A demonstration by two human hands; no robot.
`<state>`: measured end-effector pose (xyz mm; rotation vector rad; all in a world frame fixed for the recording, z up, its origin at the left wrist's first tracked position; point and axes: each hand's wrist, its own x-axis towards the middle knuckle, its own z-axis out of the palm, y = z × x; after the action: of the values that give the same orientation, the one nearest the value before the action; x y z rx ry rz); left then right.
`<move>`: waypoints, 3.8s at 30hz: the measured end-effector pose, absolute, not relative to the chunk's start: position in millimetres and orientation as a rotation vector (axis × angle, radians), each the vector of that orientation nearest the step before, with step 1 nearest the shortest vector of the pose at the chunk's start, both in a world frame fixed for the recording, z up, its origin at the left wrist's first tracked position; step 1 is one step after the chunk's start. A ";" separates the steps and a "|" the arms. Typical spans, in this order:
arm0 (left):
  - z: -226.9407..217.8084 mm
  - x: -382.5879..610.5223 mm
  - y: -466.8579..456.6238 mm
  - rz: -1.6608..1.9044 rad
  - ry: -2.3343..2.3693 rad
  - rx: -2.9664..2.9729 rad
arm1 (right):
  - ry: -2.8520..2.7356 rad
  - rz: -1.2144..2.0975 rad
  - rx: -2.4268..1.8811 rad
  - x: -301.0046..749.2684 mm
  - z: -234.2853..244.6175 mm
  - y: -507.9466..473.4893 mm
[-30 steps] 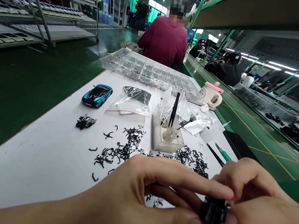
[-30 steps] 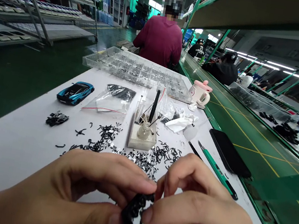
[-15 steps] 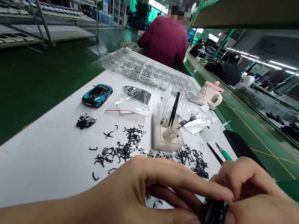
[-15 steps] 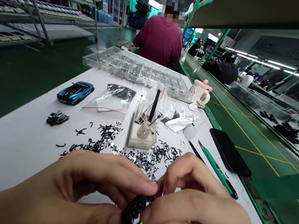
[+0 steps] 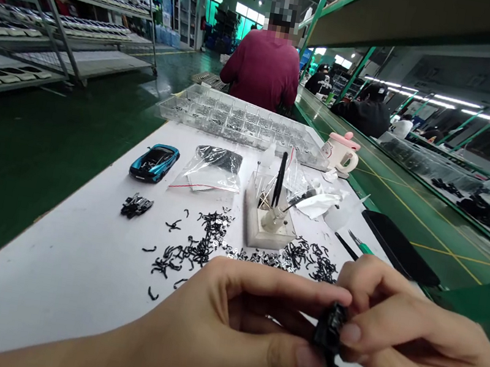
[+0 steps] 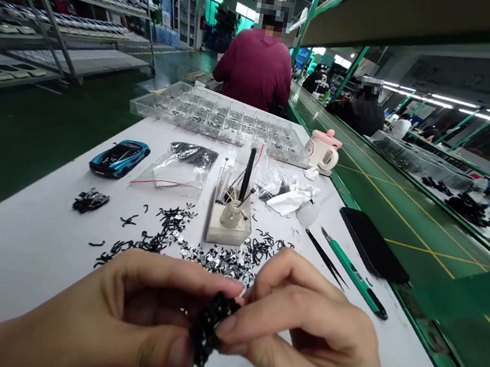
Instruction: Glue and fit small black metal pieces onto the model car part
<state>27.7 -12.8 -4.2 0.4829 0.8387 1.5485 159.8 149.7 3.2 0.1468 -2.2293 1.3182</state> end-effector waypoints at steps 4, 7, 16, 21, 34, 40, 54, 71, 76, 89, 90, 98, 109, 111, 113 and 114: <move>-9.1 23.0 -10.2 1.530 0.760 0.544 | -2.176 1.456 0.040 158.9 1.0 145.9; -11.7 20.1 -10.0 1.526 0.730 0.575 | -2.067 1.626 -0.017 156.5 -2.2 143.8; -9.7 22.3 -13.8 1.549 0.828 0.640 | -1.946 2.370 0.048 156.5 -7.9 146.5; -7.6 23.0 -15.2 1.525 0.957 0.621 | -1.815 2.531 0.138 152.5 -12.5 144.3; -8.1 20.8 -12.5 1.589 0.960 0.685 | -2.160 1.889 -0.052 154.0 -10.5 143.3; -15.0 21.1 -7.6 1.573 0.907 0.573 | -2.252 1.850 -0.132 153.5 -13.8 142.9; -10.9 21.1 -11.6 1.566 0.904 0.501 | -2.030 2.002 -0.127 149.6 -21.9 143.8; -9.2 11.4 -6.9 1.529 0.972 0.481 | -2.339 1.201 0.120 153.7 -20.1 158.3; -10.1 12.0 -7.8 1.536 0.962 0.499 | -2.330 1.218 0.159 151.6 -21.6 157.0; -6.9 21.5 -7.9 1.582 0.957 0.482 | -2.401 0.609 0.218 158.6 -11.3 154.7; -5.9 21.4 -7.7 1.577 0.965 0.488 | -2.404 0.633 0.222 158.7 -11.6 154.6; -5.4 21.4 -8.9 1.551 1.037 0.587 | -2.395 0.909 0.187 159.2 -15.4 152.2; -3.2 19.5 -9.9 1.554 1.025 0.563 | -2.393 0.916 0.183 159.8 -20.9 154.3; -3.4 19.7 -9.7 1.549 1.026 0.561 | -2.396 0.905 0.173 157.8 -21.1 154.3; -3.9 20.2 -10.2 1.543 1.028 0.566 | -2.400 0.892 0.172 157.2 -20.9 153.9; -4.2 20.4 -10.7 1.539 1.030 0.573 | -2.396 0.879 0.180 157.4 -20.6 153.5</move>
<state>20.4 -10.7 -4.2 0.5725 1.0297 1.5394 157.4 153.5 -20.6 0.1798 -2.3963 0.8795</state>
